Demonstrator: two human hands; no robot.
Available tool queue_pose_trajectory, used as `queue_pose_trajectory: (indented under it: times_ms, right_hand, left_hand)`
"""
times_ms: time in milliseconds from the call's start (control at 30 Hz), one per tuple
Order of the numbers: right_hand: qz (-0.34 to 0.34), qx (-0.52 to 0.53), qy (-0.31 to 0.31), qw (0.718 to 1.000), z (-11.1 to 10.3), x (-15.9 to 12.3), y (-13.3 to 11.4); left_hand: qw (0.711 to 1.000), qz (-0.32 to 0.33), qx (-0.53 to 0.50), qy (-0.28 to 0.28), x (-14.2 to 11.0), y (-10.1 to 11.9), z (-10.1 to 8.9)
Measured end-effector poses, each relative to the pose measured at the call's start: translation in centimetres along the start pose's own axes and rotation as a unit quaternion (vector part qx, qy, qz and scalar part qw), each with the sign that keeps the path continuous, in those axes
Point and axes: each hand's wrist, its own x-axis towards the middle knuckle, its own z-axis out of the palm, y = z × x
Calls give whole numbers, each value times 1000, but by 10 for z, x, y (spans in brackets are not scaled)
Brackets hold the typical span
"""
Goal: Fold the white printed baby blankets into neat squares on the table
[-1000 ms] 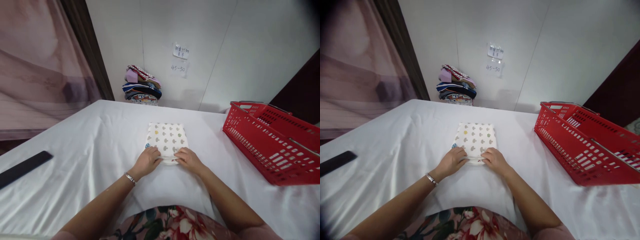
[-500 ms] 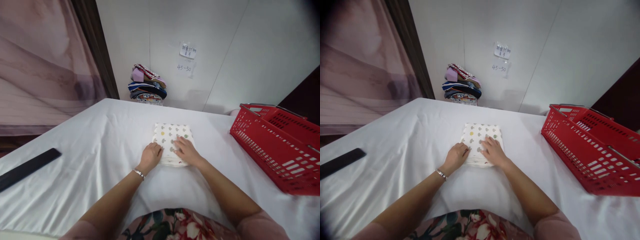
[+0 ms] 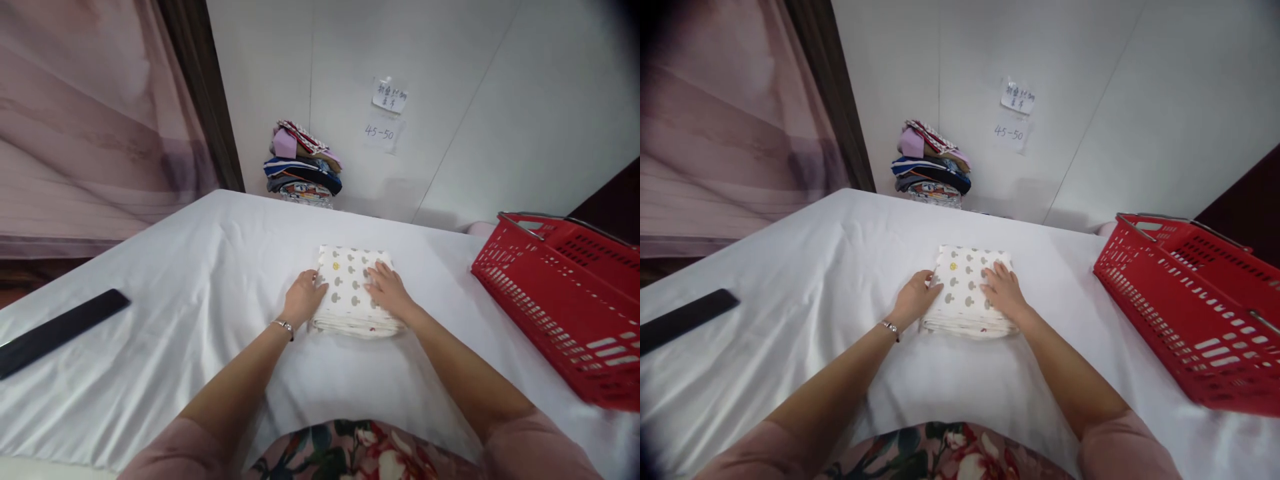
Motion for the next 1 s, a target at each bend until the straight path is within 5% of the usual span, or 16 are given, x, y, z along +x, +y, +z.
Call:
queue_pose_trajectory:
  times_ms: [167, 333, 467, 633, 767, 900, 1000]
  right_hand:
    - [6, 2, 36, 999, 18, 7, 22]
    - [145, 150, 110, 972, 27, 9, 46]
    - [172, 233, 109, 951, 29, 13, 53]
    - [153, 213, 168, 950, 25, 49, 51]
    - [173, 198, 122, 957, 23, 86, 51]
    - [193, 159, 52, 967, 25, 90, 54]
    - [172, 106, 76, 977, 24, 76, 50]
  left_hand:
    - [991, -92, -59, -79, 15, 0, 2]
    - [985, -132, -71, -88, 25, 4, 5]
    - [977, -130, -116, -120, 37, 6, 9]
    - [989, -66, -125, -34, 86, 10, 3]
    - [981, -122, -148, -42, 117, -3, 2]
    - [972, -137, -184, -46, 100, -23, 2]
    - [965, -118, -231, -46, 69, -32, -1]
